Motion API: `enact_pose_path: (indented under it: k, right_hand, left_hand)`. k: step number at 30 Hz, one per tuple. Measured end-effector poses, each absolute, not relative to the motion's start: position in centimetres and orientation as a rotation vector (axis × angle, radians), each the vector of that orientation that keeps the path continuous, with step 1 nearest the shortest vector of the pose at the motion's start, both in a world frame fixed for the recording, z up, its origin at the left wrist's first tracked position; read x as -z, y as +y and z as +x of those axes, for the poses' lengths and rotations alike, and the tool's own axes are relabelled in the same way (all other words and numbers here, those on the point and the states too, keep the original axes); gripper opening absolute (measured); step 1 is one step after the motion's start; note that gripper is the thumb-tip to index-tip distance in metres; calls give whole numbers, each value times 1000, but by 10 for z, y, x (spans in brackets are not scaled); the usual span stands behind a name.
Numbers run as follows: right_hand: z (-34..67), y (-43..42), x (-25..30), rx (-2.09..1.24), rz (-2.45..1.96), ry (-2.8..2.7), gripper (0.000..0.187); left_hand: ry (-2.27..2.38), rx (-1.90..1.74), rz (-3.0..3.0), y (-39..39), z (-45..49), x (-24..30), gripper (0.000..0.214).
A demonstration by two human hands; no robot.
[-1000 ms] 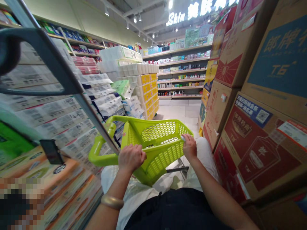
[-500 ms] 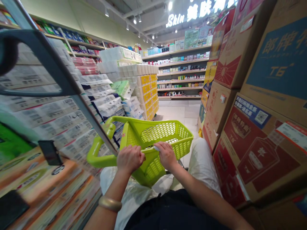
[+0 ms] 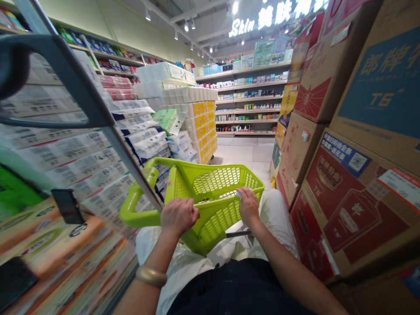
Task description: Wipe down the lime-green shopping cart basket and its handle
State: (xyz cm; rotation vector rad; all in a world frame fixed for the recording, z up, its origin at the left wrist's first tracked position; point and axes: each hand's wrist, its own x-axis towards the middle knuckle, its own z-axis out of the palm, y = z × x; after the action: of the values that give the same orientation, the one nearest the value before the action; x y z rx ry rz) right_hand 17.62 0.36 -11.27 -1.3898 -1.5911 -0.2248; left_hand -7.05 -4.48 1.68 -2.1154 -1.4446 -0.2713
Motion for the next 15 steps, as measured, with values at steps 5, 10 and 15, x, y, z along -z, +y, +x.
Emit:
enact_pose_path:
  k: [5, 10, 15]
  right_hand:
    - [122, -14, 89, 57, -1225, -1767, 49]
    - [95, -25, 72, -32, -1059, -1921, 52]
    - [132, -15, 89, 96, -1135, -1886, 48]
  left_hand:
    - [-1449, 270, -2114, -44, -70, -18, 26]
    - [-1436, 255, -2116, -45, -70, -20, 26]
    - [-1421, 309, -2125, -45, -71, -17, 25]
